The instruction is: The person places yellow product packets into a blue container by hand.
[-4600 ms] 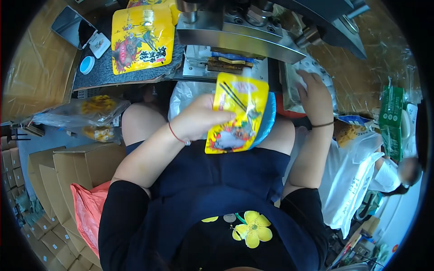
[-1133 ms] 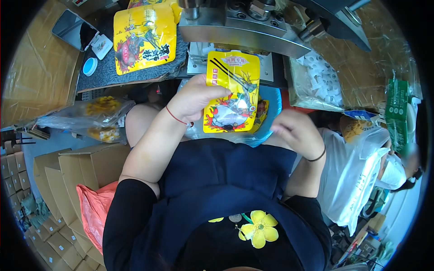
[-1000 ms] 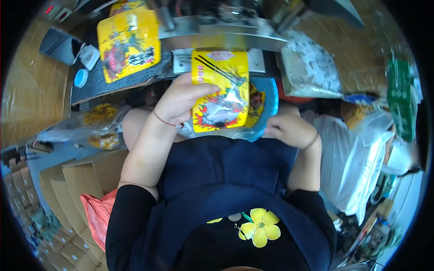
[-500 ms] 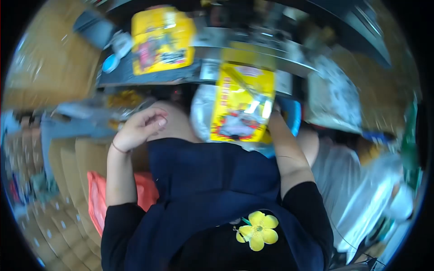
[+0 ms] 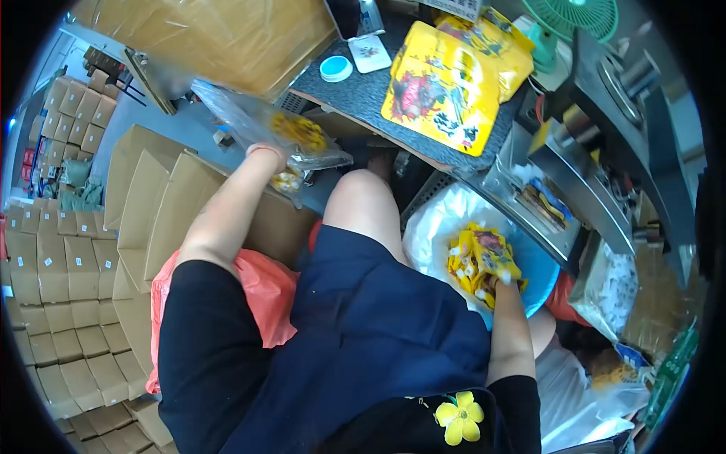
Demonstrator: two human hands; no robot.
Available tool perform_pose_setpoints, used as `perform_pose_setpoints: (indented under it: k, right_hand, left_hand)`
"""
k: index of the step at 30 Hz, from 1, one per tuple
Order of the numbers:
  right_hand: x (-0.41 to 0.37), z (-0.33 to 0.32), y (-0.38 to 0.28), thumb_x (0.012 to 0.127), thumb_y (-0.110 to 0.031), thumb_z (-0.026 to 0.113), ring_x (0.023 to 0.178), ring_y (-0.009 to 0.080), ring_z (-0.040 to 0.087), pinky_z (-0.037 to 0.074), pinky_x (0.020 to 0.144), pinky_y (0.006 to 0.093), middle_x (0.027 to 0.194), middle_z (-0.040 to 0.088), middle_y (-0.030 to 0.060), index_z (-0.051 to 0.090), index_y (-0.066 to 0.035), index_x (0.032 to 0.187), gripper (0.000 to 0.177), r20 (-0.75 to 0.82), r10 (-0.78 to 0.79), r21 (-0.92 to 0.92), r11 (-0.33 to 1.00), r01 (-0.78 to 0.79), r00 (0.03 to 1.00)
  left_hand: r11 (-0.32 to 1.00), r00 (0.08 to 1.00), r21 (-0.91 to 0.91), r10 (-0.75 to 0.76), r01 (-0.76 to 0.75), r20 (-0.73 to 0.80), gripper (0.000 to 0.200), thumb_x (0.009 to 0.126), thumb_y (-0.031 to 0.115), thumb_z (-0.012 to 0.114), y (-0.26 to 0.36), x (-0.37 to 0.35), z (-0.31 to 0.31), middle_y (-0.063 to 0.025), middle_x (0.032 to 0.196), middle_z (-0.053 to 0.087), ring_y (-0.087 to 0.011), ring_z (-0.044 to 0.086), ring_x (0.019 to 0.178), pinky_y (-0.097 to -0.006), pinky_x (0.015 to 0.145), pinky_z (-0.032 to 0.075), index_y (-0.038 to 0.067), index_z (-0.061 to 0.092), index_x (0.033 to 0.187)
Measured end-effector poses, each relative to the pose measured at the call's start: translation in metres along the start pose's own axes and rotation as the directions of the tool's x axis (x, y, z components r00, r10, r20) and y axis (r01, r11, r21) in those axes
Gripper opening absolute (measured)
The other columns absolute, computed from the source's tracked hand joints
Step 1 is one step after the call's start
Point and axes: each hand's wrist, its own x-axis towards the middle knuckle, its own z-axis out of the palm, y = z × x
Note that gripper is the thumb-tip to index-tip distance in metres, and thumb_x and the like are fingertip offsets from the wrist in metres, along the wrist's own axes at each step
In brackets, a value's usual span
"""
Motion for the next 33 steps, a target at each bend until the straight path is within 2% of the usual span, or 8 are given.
perform_pose_setpoints:
  k: [4, 7, 10, 13, 16, 19, 25, 33]
  right_hand:
    - [-0.009, 0.004, 0.003, 0.09, -0.021, 0.059, 0.124, 0.0401, 0.059, 0.047, 0.106, 0.0465, 0.136, 0.059, 0.0228, 0.059, -0.006, 0.134, 0.047, 0.024, -0.029, 0.013, 1.0, 0.028, 0.999]
    - [-0.03, 0.012, 0.013, 0.089, -0.02, 0.059, 0.123, 0.04, 0.059, 0.047, 0.105, 0.0464, 0.134, 0.061, 0.0235, 0.06, -0.005, 0.132, 0.046, 0.048, -0.059, 0.024, 0.998, 0.058, 0.997]
    - [-0.06, 0.02, 0.023, 0.088, -0.019, 0.059, 0.122, 0.04, 0.06, 0.048, 0.104, 0.0463, 0.131, 0.062, 0.0243, 0.062, -0.004, 0.13, 0.045, 0.004, -0.091, 0.036, 0.995, 0.09, 0.996]
    - [-0.086, 0.026, 0.025, 0.084, -0.013, 0.058, 0.11, 0.0407, 0.065, 0.051, 0.097, 0.0475, 0.114, 0.069, 0.0245, 0.068, -0.006, 0.118, 0.036, -0.095, -0.149, 0.045, 0.987, 0.154, 0.984]
    - [-0.108, 0.041, 0.027, 0.082, -0.008, 0.057, 0.1, 0.0407, 0.066, 0.052, 0.089, 0.0497, 0.105, 0.07, 0.0216, 0.07, -0.009, 0.112, 0.033, -0.237, -0.161, 0.046, 0.983, 0.177, 0.958]
    - [-0.117, 0.052, 0.027, 0.082, -0.006, 0.057, 0.097, 0.0393, 0.067, 0.053, 0.086, 0.0496, 0.102, 0.07, 0.0198, 0.071, -0.012, 0.11, 0.032, -0.338, -0.193, -0.01, 0.979, 0.202, 0.921]
    - [-0.112, 0.047, 0.013, 0.082, -0.009, 0.063, 0.105, 0.0338, 0.066, 0.053, 0.092, 0.0463, 0.11, 0.071, 0.0123, 0.071, -0.014, 0.113, 0.032, -0.235, -0.093, -0.005, 0.996, 0.094, 0.968]
    - [-0.109, 0.046, 0.011, 0.084, -0.01, 0.062, 0.109, 0.0331, 0.065, 0.052, 0.094, 0.0456, 0.115, 0.069, 0.0127, 0.07, -0.013, 0.112, 0.029, -0.197, -0.093, -0.009, 0.996, 0.093, 0.976]
  left_hand:
    - [0.961, 0.986, -0.263, -0.124, 0.091, -0.11, 0.036, 0.097, 0.017, 0.051, -0.002, 0.04, 0.003, -0.0167, 0.128, 0.069, -0.0317, 0.069, 0.113, -0.0496, 0.091, 0.056, 0.008, 0.071, 0.125]
    - [0.875, 0.857, -0.481, -0.291, 0.058, -0.426, 0.032, 0.098, 0.017, 0.051, 0.004, 0.07, 0.015, -0.0119, 0.128, 0.068, -0.0289, 0.064, 0.123, -0.0494, 0.098, 0.053, 0.012, 0.073, 0.121]
    - [0.982, 0.701, -0.186, -0.128, -0.007, -0.702, 0.031, 0.098, 0.017, 0.048, 0.006, 0.088, 0.025, -0.0119, 0.123, 0.066, -0.0307, 0.06, 0.124, -0.0487, 0.1, 0.05, 0.013, 0.073, 0.116]
    - [0.974, 0.738, -0.032, -0.19, 0.223, -0.648, 0.028, 0.096, 0.017, 0.049, 0.017, 0.107, 0.036, -0.0097, 0.118, 0.063, -0.0288, 0.058, 0.118, -0.046, 0.101, 0.046, 0.014, 0.071, 0.114]
    - [0.968, 0.696, -0.25, -0.194, 0.021, -0.692, 0.029, 0.095, 0.019, 0.049, 0.02, 0.13, 0.062, -0.0091, 0.112, 0.063, -0.0268, 0.06, 0.11, -0.0474, 0.096, 0.044, 0.013, 0.068, 0.116]
    - [0.971, 0.592, -0.179, -0.052, -0.158, -0.804, 0.029, 0.095, 0.021, 0.05, 0.013, 0.107, 0.068, -0.0084, 0.109, 0.064, -0.0261, 0.06, 0.111, -0.0467, 0.094, 0.043, 0.011, 0.067, 0.116]
    - [0.973, 0.867, -0.219, -0.172, 0.075, -0.467, 0.027, 0.097, 0.02, 0.049, -0.001, 0.145, 0.097, -0.013, 0.101, 0.075, -0.0237, 0.073, 0.097, -0.0415, 0.086, 0.048, 0.011, 0.074, 0.103]
    - [0.844, 0.867, -0.537, -0.279, 0.016, -0.413, 0.036, 0.099, 0.018, 0.05, 0.005, 0.159, 0.108, -0.0182, 0.13, 0.063, -0.0361, 0.07, 0.108, -0.0454, 0.088, 0.058, 0.009, 0.063, 0.132]
